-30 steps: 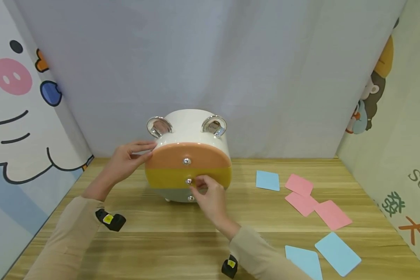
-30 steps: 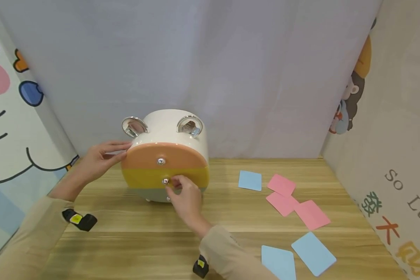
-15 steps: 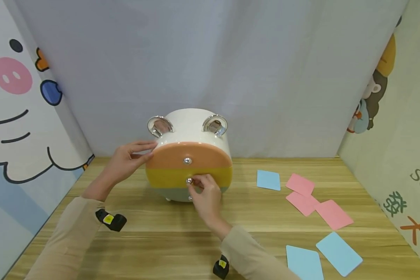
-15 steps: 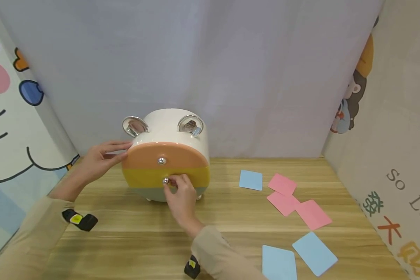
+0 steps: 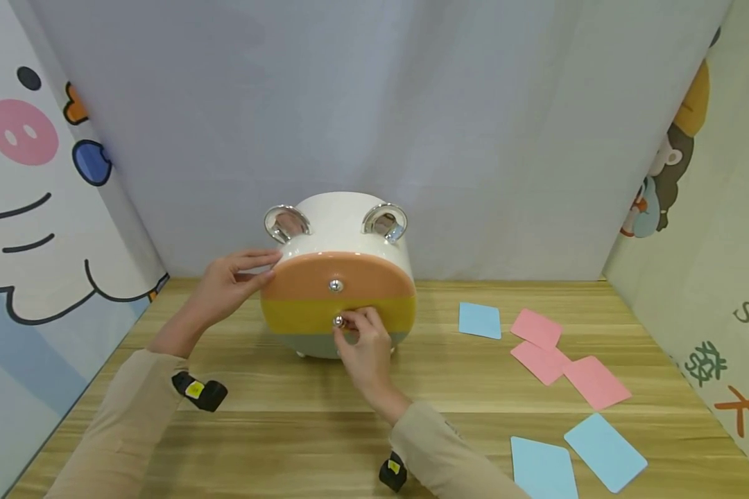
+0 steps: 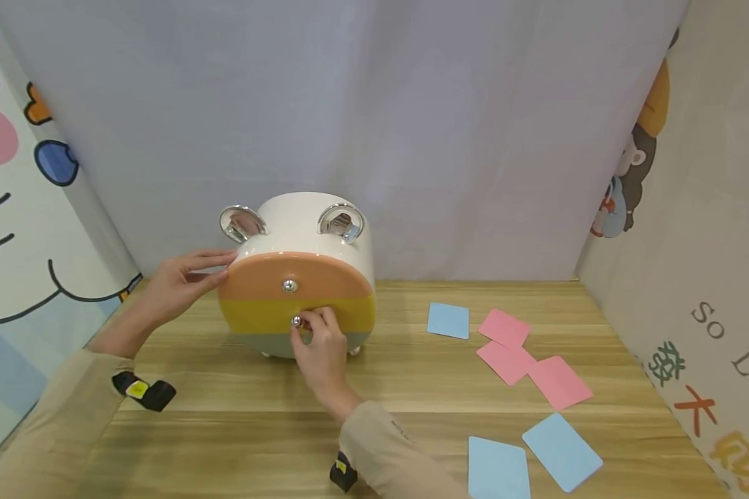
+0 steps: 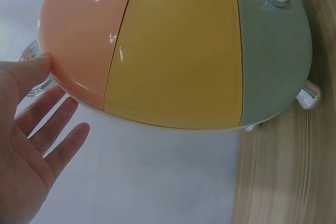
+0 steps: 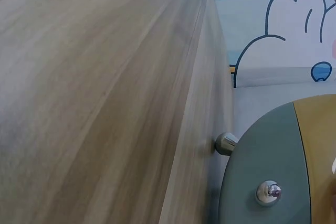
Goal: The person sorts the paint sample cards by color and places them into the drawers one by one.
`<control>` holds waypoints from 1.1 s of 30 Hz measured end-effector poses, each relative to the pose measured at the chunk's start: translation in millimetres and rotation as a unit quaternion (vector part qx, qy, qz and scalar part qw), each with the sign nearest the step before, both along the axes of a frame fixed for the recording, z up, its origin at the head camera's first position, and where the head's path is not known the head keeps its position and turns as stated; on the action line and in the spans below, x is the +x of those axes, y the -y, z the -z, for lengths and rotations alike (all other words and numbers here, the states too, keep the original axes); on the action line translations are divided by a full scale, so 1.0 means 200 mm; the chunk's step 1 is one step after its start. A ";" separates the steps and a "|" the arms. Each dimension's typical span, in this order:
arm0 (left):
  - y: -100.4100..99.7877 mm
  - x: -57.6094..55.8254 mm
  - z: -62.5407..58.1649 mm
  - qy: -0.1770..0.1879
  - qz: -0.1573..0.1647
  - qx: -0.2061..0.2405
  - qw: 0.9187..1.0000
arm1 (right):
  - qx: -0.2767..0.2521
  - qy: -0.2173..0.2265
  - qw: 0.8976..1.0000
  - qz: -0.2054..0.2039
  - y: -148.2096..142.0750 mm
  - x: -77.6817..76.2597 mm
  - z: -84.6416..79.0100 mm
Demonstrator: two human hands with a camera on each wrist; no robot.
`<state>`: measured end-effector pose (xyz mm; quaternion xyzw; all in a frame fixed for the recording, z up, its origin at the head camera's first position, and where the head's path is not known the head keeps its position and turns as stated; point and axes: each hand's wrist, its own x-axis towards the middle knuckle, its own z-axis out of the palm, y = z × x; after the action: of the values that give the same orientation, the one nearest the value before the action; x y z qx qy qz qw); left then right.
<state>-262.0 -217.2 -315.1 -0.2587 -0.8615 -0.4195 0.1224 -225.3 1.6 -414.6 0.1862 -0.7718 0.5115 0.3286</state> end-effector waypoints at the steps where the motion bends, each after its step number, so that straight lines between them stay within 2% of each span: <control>1: 0.00 0.00 0.00 0.001 0.001 0.000 1.000 | 0.012 -0.010 1.000 0.003 0.00 0.00 0.00; 11: 0.00 0.01 -0.02 -0.005 0.002 0.007 1.000 | 0.100 -0.086 0.991 0.032 -0.01 -0.03 -0.01; 16: -0.01 0.01 -0.02 0.000 -0.004 0.000 1.000 | 0.106 -0.115 0.987 0.033 -0.02 -0.04 -0.01; 22: -0.01 0.01 -0.01 0.001 -0.004 -0.004 1.000 | 0.108 -0.117 0.987 0.032 -0.03 -0.04 0.00; 29: -0.01 0.01 -0.01 0.000 -0.002 -0.005 1.000 | 0.109 -0.130 0.985 0.025 -0.04 -0.01 0.00; 33: -0.01 0.02 -0.01 0.003 -0.002 -0.006 1.000 | 0.127 -0.148 0.980 0.023 -0.04 0.03 -0.01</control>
<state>-258.8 -215.1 -312.2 -0.2564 -0.8650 -0.4147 0.1187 -219.5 10.3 -413.4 0.2829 -0.7774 0.3680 0.4246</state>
